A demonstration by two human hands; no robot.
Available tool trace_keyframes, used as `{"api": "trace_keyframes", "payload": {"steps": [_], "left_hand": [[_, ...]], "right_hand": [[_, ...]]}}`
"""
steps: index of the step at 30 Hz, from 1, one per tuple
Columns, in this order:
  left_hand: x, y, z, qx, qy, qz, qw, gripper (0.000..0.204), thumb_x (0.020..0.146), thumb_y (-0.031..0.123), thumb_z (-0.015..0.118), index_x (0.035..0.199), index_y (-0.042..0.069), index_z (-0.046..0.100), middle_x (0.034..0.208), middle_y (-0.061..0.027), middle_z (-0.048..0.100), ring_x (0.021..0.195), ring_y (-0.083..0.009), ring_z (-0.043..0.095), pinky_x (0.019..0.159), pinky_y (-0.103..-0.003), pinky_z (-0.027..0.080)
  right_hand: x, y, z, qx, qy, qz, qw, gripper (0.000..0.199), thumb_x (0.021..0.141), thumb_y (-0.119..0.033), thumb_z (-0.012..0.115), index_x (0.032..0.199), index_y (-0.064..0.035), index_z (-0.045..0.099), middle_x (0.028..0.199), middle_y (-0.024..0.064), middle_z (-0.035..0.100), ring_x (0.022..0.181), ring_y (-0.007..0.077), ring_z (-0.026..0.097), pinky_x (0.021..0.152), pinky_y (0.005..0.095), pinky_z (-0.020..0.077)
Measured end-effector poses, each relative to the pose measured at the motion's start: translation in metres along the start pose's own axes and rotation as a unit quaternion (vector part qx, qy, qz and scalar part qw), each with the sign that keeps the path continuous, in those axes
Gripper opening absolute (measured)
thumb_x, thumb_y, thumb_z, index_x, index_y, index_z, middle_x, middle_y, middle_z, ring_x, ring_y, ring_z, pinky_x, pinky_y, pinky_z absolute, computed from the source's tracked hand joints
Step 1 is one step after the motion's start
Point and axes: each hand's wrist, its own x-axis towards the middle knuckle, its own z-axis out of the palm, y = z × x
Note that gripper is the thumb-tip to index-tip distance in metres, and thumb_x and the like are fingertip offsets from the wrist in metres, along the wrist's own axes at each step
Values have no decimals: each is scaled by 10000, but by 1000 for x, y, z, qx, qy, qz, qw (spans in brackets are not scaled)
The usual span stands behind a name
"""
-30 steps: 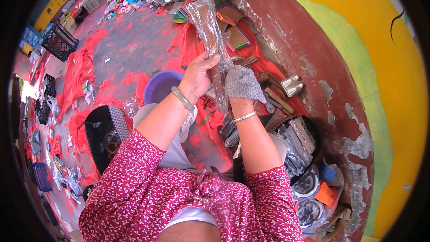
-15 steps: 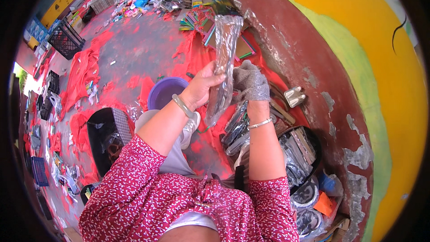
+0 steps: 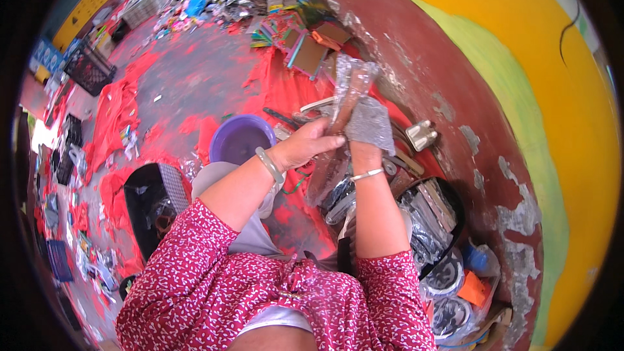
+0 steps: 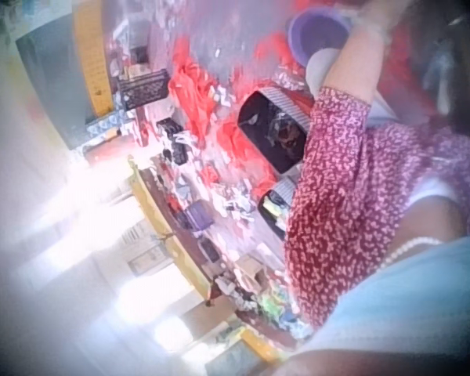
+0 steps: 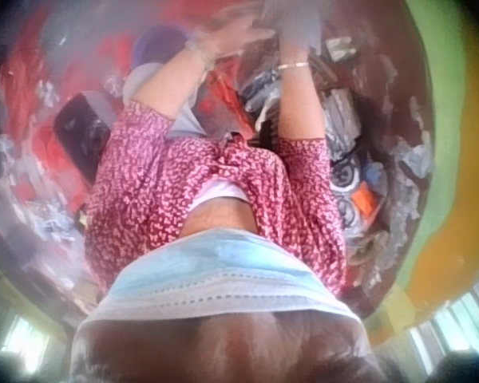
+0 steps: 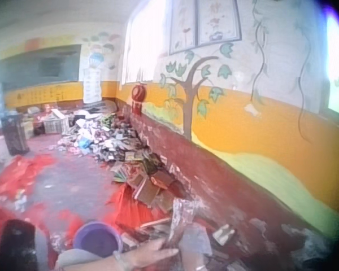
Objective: The person wipes a series of plastic-wrapped items with a cloth, periodically dipping the cloth into a purple bucket of water.
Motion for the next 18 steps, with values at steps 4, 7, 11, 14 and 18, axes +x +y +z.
{"api": "trace_keyframes", "payload": {"steps": [4, 7, 11, 14, 18], "left_hand": [[11, -17, -3, 74, 63, 39, 994, 334, 928, 229, 490, 1165, -5, 475, 1104, -50, 544, 1015, -106, 497, 902, -281, 401], [9, -10, 0, 28, 96, 8, 995, 310, 936, 282, 482, 1083, 15, 538, 994, -18, 590, 904, -87, 540, 808, -259, 445], [9, -7, 5, -137, 109, -2, 984, 315, 928, 289, 494, 1065, 13, 555, 983, -38, 608, 880, -110, 572, 789, -269, 470], [9, -7, 6, -189, 139, 11, 972, 298, 938, 250, 474, 1060, -7, 565, 987, -71, 625, 863, -133, 598, 794, -281, 484], [11, -9, 4, -149, 160, 43, 975, 301, 944, 239, 460, 1077, -10, 564, 985, -66, 623, 868, -128, 590, 796, -274, 475]], "right_hand": [[-7, 0, 20, -79, 66, -86, 991, 129, 774, -161, 524, 787, -66, 611, 772, 103, 607, 769, 247, 606, 640, 336, 473], [3, 4, 9, 13, -21, 0, 1000, 141, 773, -146, 517, 806, -61, 624, 789, 123, 612, 778, 259, 608, 660, 358, 484], [4, 12, 3, 58, -33, 8, 998, 161, 791, -149, 504, 815, -43, 622, 775, 139, 617, 735, 298, 610, 655, 395, 497], [-4, 11, 15, 89, 32, 35, 995, 171, 801, -154, 507, 810, -45, 638, 811, 156, 625, 769, 316, 617, 674, 404, 495], [2, 3, 5, 98, -8, 65, 993, 183, 797, -143, 514, 806, -22, 652, 828, 172, 632, 806, 323, 626, 710, 408, 500]]}}
